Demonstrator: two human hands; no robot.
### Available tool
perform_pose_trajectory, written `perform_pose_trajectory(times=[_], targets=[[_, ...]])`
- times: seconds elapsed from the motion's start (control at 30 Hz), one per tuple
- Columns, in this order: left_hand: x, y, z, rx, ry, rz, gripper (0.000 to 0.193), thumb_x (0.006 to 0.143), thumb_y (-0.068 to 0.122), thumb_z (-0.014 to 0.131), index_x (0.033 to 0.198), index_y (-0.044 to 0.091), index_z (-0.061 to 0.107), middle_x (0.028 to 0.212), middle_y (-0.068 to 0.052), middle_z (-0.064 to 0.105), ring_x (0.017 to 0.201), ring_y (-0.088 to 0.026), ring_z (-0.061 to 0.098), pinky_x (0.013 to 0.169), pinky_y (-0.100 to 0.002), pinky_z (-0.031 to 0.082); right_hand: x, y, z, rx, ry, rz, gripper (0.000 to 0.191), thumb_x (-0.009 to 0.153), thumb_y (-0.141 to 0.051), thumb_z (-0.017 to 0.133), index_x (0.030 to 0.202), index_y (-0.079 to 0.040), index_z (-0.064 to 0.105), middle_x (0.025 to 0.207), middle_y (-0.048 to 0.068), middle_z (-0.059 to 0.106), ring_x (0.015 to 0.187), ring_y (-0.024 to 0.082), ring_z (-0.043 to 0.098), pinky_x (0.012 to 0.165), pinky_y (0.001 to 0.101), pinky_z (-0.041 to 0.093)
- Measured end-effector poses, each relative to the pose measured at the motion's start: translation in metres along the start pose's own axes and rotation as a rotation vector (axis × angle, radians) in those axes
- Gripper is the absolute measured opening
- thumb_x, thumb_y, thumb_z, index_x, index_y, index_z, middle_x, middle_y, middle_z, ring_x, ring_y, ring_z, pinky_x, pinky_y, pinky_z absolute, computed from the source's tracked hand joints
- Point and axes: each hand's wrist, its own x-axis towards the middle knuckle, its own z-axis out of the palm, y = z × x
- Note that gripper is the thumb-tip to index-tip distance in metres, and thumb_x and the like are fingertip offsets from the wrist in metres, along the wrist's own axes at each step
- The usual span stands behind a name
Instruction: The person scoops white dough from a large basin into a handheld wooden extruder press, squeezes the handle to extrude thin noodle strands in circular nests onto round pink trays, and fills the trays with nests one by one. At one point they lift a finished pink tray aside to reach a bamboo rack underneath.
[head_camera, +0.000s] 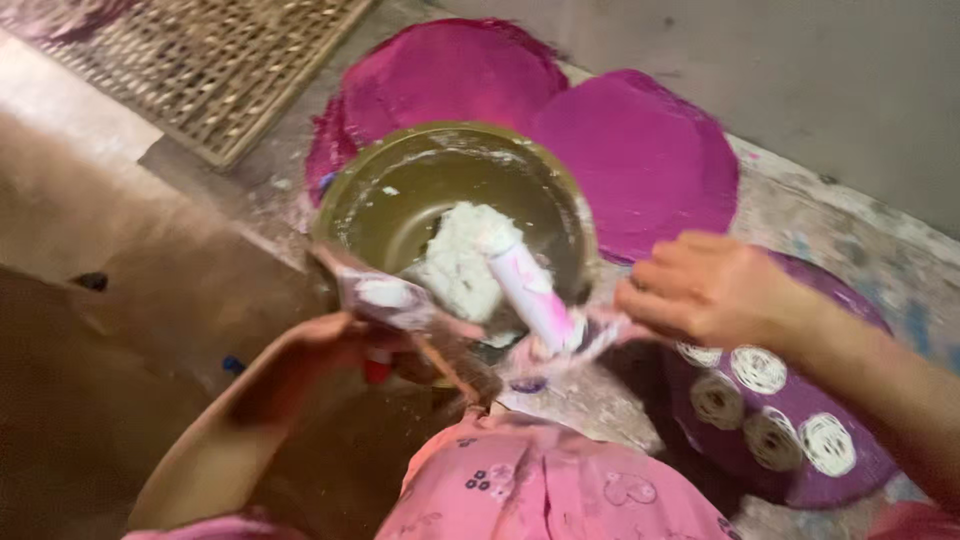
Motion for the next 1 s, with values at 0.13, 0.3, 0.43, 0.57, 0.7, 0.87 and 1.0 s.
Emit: perform_pose_trajectory(times=[0.13,0.3,0.43,0.57,0.7,0.87,1.0], targets=[[0.020,-0.062,0.000,-0.351,-0.219,0.141,0.037,0.086,0.024,0.067,0.113,-0.001,0.070,0.095,-0.011,0.071,0.078,-0.019,0.067,0.070,-0.034,0.055,0.058,0.032,0.011,-0.271,0.084,-0.085,0.029,0.084,-0.032,0.073,0.106,-0.013,0.073,0.096,0.003,0.067,0.085,0.020,0.068,0.074,0.0355,0.054],[0.046,-0.057,-0.013,-0.095,0.311,0.414,0.024,0.089,0.009,0.067,0.111,-0.001,0.068,0.086,-0.007,0.065,0.070,-0.015,0.061,0.060,-0.032,0.049,0.127,0.007,0.031,0.236,0.353,0.380,0.050,0.083,-0.024,0.078,0.130,-0.011,0.067,0.135,0.014,0.061,0.115,0.032,0.065,0.096,0.0373,0.054],[0.042,-0.033,-0.021,0.041,0.705,0.362,0.025,0.089,0.004,0.067,0.113,0.001,0.066,0.085,-0.005,0.063,0.069,-0.013,0.056,0.058,-0.033,0.046,0.159,-0.032,0.061,0.780,0.434,0.615,0.053,0.082,-0.012,0.082,0.133,-0.010,0.066,0.126,0.010,0.068,0.108,0.022,0.072,0.092,0.0317,0.058],[0.034,-0.018,-0.019,0.187,0.835,0.718,0.038,0.091,0.003,0.069,0.127,0.001,0.058,0.105,-0.004,0.069,0.097,-0.011,0.066,0.086,-0.029,0.053,0.184,-0.047,0.099,0.552,0.574,0.679,0.038,0.086,-0.003,0.081,0.122,-0.007,0.072,0.117,0.012,0.071,0.103,0.018,0.072,0.088,0.0289,0.058],[0.035,-0.008,-0.029,0.297,0.935,0.803,0.050,0.091,0.006,0.073,0.137,0.001,0.055,0.121,-0.009,0.067,0.109,-0.015,0.065,0.094,-0.030,0.052,0.196,-0.041,0.126,0.783,0.642,0.840,0.029,0.087,-0.002,0.079,0.115,-0.004,0.073,0.112,0.010,0.071,0.098,0.015,0.071,0.085,0.0272,0.061],[0.041,-0.005,-0.042,0.260,0.972,0.777,0.052,0.093,0.014,0.073,0.141,0.006,0.053,0.120,-0.009,0.070,0.109,-0.019,0.069,0.094,-0.032,0.056,0.199,-0.040,0.144,1.180,0.663,0.819,0.021,0.092,0.003,0.070,0.112,-0.001,0.073,0.115,0.011,0.067,0.106,0.016,0.068,0.095,0.0322,0.062],[0.043,-0.005,-0.044,0.810,1.176,0.734,0.057,0.083,0.018,0.081,0.135,0.010,0.058,0.136,-0.014,0.065,0.123,-0.031,0.063,0.099,-0.041,0.051,0.218,-0.047,0.143,1.367,0.560,0.690,0.044,0.088,0.009,0.046,0.122,-0.004,0.068,0.128,0.012,0.061,0.124,0.020,0.061,0.108,0.0350,0.053]])
